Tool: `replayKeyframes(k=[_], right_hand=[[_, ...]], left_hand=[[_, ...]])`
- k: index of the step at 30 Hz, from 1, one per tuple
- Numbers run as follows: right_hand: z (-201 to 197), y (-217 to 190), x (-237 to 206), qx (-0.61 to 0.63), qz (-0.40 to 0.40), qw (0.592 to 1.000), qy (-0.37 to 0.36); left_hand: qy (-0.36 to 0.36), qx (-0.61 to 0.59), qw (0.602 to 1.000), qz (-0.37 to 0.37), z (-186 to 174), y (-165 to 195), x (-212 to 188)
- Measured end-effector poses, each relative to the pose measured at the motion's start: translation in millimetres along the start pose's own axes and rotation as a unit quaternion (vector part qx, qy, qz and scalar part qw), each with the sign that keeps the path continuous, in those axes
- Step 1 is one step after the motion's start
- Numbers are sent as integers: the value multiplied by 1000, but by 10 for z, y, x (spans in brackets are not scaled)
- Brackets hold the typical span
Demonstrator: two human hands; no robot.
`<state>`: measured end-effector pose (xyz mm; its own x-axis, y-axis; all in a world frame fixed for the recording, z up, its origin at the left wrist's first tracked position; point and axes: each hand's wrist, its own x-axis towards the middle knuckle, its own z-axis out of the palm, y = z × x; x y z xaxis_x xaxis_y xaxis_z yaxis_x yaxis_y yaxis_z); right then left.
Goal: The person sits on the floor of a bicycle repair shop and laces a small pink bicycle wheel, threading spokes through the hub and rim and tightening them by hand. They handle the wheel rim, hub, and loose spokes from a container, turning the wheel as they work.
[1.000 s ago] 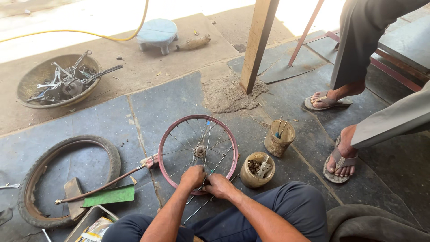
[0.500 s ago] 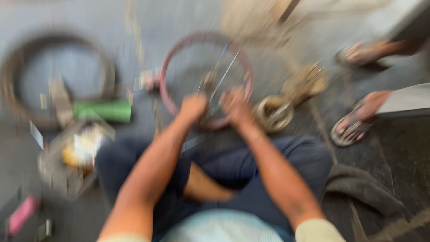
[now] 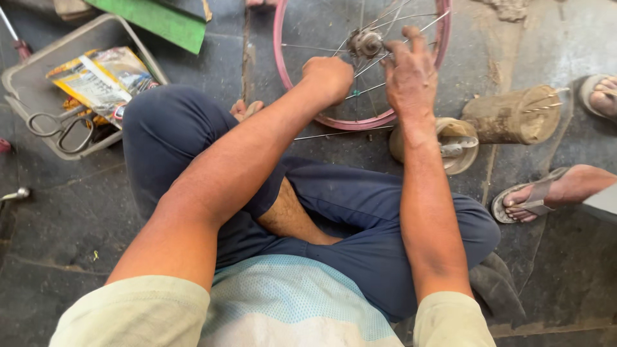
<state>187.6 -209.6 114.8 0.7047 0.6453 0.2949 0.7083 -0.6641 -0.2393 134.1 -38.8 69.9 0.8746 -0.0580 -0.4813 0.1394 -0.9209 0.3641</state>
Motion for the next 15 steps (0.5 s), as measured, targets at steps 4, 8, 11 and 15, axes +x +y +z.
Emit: replayKeyframes(k=[4, 8, 11, 15], right_hand=[[52, 107, -30, 12, -15, 1000, 3], [61, 146, 4, 18, -55, 998, 34], [22, 195, 38, -19, -95, 994, 51], [-126, 234, -4, 4, -47, 999, -20]], left_hand=[[-29, -7, 1000, 6, 19, -44, 92], [-76, -11, 997, -5, -67, -103, 80], [-65, -21, 998, -9, -120, -133, 13], [-150, -96, 983, -47, -185, -140, -36]])
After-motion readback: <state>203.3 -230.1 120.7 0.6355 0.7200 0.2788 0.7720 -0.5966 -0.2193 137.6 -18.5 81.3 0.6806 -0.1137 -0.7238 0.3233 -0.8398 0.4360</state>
